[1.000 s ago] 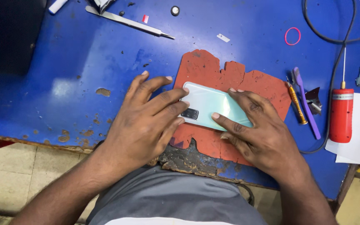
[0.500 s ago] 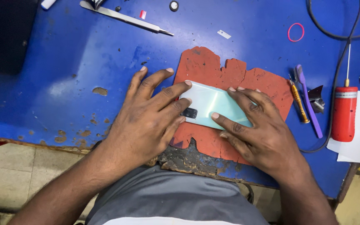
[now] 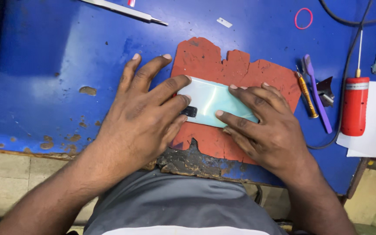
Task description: The person works on a smartphone at a repair bench: they open the device, disconnect the battery, apply adhesive from a glue bottle, press a new back cover onto the phone body, then plug in a charging cable and hold the phone while it powers on. They handle the phone, its back cover, and small internal components throughout.
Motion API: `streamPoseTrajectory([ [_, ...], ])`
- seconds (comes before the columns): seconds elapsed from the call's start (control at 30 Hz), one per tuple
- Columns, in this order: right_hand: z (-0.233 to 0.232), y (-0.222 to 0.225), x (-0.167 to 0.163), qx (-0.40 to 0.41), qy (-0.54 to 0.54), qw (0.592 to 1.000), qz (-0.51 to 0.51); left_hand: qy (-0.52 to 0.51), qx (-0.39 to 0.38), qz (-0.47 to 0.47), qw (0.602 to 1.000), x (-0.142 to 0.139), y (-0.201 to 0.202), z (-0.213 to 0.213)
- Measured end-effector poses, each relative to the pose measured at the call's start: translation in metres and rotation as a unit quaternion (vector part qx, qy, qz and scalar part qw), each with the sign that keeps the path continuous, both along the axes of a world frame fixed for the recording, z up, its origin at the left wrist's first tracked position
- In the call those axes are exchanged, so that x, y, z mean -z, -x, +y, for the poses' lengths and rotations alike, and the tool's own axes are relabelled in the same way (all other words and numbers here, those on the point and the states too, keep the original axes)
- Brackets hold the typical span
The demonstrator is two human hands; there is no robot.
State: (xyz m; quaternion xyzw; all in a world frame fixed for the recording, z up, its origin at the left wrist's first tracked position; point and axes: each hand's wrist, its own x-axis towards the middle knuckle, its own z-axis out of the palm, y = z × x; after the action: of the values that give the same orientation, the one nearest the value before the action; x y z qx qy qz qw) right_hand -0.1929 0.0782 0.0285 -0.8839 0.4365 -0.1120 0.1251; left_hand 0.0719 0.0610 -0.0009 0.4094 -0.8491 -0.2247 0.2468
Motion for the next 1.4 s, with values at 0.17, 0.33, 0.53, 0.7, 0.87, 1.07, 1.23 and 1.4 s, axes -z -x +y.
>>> streamPoseTrajectory([
  [0.17, 0.003, 0.014, -0.004, 0.007, -0.029, 1.000, 0.001, 0.022, 0.011, -0.034, 0.999, -0.003, 0.002, -0.002],
  [0.33, 0.009, 0.039, -0.009, 0.054, -0.052, 0.997, -0.005, 0.015, 0.015, -0.036, 0.999, -0.004, 0.005, -0.002],
  [0.53, 0.013, 0.049, -0.004, 0.045, -0.055, 0.997, -0.034, 0.004, 0.016, -0.053, 0.998, -0.004, 0.009, -0.002],
  [0.7, 0.012, 0.048, -0.002, 0.041, -0.054, 0.997, -0.026, 0.012, 0.012, -0.055, 0.998, -0.003, 0.011, -0.001],
  [0.87, 0.015, 0.049, -0.001, 0.046, -0.052, 0.998, -0.002, 0.004, 0.012, -0.064, 0.998, -0.006, 0.013, -0.001],
  [1.07, 0.016, 0.052, -0.002, 0.056, -0.048, 0.997, 0.024, 0.056, 0.018, -0.071, 0.996, -0.012, 0.021, 0.000],
  [1.23, 0.016, 0.055, -0.004, 0.054, -0.047, 0.997, 0.030, 0.065, 0.067, -0.041, 0.995, -0.012, 0.040, -0.001],
  [1.4, 0.019, 0.058, -0.004, 0.051, -0.054, 0.997, 0.014, 0.067, 0.094, -0.049, 0.992, -0.011, 0.058, -0.004],
])
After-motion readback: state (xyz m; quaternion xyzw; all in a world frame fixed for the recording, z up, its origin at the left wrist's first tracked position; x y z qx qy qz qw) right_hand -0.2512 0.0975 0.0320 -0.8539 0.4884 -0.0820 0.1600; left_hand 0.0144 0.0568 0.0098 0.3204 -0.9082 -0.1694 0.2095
